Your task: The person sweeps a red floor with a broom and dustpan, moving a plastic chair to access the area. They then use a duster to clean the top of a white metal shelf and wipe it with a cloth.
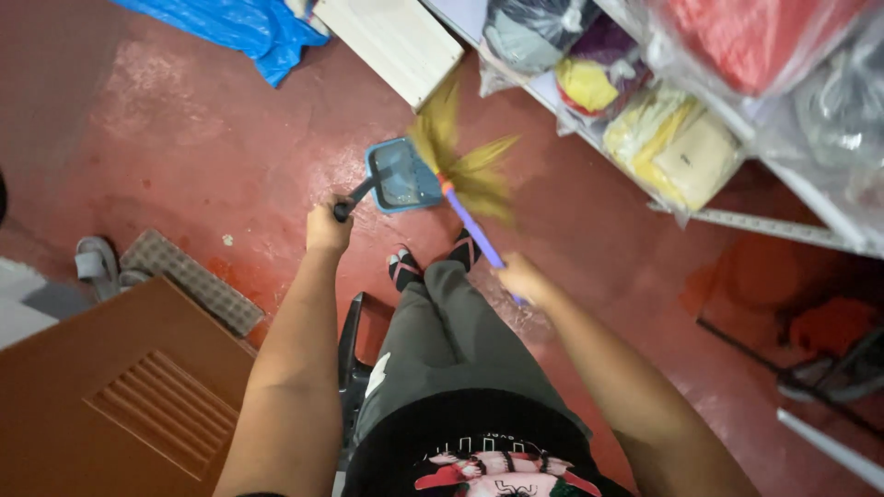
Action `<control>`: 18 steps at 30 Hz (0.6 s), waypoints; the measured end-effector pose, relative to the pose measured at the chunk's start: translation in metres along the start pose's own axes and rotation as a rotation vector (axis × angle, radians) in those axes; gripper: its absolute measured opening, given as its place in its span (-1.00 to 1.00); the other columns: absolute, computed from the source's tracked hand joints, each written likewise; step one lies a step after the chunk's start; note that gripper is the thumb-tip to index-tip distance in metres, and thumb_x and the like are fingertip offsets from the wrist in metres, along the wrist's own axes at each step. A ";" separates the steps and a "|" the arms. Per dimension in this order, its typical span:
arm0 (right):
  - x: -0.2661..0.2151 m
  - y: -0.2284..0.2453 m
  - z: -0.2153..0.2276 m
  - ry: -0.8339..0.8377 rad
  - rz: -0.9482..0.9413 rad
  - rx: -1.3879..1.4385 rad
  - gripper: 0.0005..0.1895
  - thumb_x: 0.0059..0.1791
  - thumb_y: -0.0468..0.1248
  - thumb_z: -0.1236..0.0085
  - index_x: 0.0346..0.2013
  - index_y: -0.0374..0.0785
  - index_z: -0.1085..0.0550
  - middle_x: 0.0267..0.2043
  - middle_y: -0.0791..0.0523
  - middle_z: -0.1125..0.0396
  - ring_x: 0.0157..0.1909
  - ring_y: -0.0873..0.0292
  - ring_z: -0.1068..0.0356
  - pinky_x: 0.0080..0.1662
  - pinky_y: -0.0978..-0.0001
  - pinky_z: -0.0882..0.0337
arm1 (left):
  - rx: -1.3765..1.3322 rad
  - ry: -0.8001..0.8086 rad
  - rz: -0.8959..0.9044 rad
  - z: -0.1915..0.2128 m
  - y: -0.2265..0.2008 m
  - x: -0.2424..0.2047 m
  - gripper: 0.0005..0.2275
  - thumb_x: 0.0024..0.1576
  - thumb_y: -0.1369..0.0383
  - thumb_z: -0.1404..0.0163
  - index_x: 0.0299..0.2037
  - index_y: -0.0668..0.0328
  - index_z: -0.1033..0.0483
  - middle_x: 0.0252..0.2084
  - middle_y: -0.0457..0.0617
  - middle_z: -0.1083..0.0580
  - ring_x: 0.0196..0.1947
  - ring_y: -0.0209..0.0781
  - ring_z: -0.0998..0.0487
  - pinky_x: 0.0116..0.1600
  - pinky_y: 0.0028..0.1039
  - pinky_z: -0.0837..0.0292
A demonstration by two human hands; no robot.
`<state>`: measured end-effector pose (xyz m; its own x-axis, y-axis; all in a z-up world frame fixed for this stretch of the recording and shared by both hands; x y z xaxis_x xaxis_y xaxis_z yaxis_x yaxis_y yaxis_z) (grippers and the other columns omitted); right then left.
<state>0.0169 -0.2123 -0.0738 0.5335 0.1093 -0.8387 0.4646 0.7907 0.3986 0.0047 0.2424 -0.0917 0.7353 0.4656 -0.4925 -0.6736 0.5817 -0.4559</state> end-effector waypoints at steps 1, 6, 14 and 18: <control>-0.017 -0.003 0.008 0.020 0.027 -0.011 -0.73 -0.06 -0.15 -0.24 -0.17 -0.23 -0.64 -0.46 0.04 -0.47 -0.44 0.08 -0.47 -0.45 0.22 -0.41 | 0.004 0.011 0.014 0.003 0.001 -0.003 -0.71 0.01 0.34 -0.20 -0.07 -0.35 -0.61 -0.16 0.01 -0.62 -0.02 0.10 -0.62 0.06 -0.16 -0.55; -0.123 -0.029 0.071 0.069 -0.121 0.304 -0.57 0.02 -0.32 -0.14 0.21 -0.27 -0.46 -0.47 0.00 -0.34 -0.68 0.08 -0.30 -0.73 0.22 -0.35 | -0.050 -0.001 -0.003 0.008 0.020 -0.006 -0.68 -0.04 0.37 -0.23 -0.07 -0.27 -0.62 -0.14 0.03 -0.61 -0.01 0.12 -0.62 0.07 -0.13 -0.54; -0.240 -0.047 0.124 -0.145 -0.313 0.291 -0.88 0.08 -0.28 0.04 -0.30 -0.26 -0.41 -0.70 0.08 -0.10 -0.74 0.13 -0.10 -0.65 0.26 -0.05 | -0.207 0.009 -0.050 0.043 -0.003 -0.042 -0.67 -0.03 0.38 -0.15 -0.02 -0.13 -0.55 -0.13 0.01 -0.64 -0.06 0.01 -0.64 0.01 -0.28 -0.46; -0.248 -0.108 0.093 -0.309 -0.404 0.383 -0.87 0.07 -0.32 -0.02 -0.27 -0.35 -0.45 -0.62 0.02 -0.19 -0.65 0.08 -0.17 -0.59 0.21 -0.19 | -0.230 0.044 -0.071 0.044 -0.015 -0.040 -0.71 0.00 0.37 -0.15 -0.05 -0.15 -0.57 -0.19 -0.04 -0.65 -0.13 -0.15 -0.66 -0.01 -0.36 -0.47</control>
<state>-0.0997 -0.3806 0.1255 0.4157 -0.3766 -0.8278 0.8614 0.4552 0.2255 -0.0117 0.2446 -0.0328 0.7808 0.3969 -0.4825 -0.6233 0.4424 -0.6448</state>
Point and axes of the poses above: each hand's wrist, its own x-axis towards the middle knuckle, its own z-axis out of the back of the hand, y = z × x, the point moved 3 cm from there along x, towards the middle knuckle
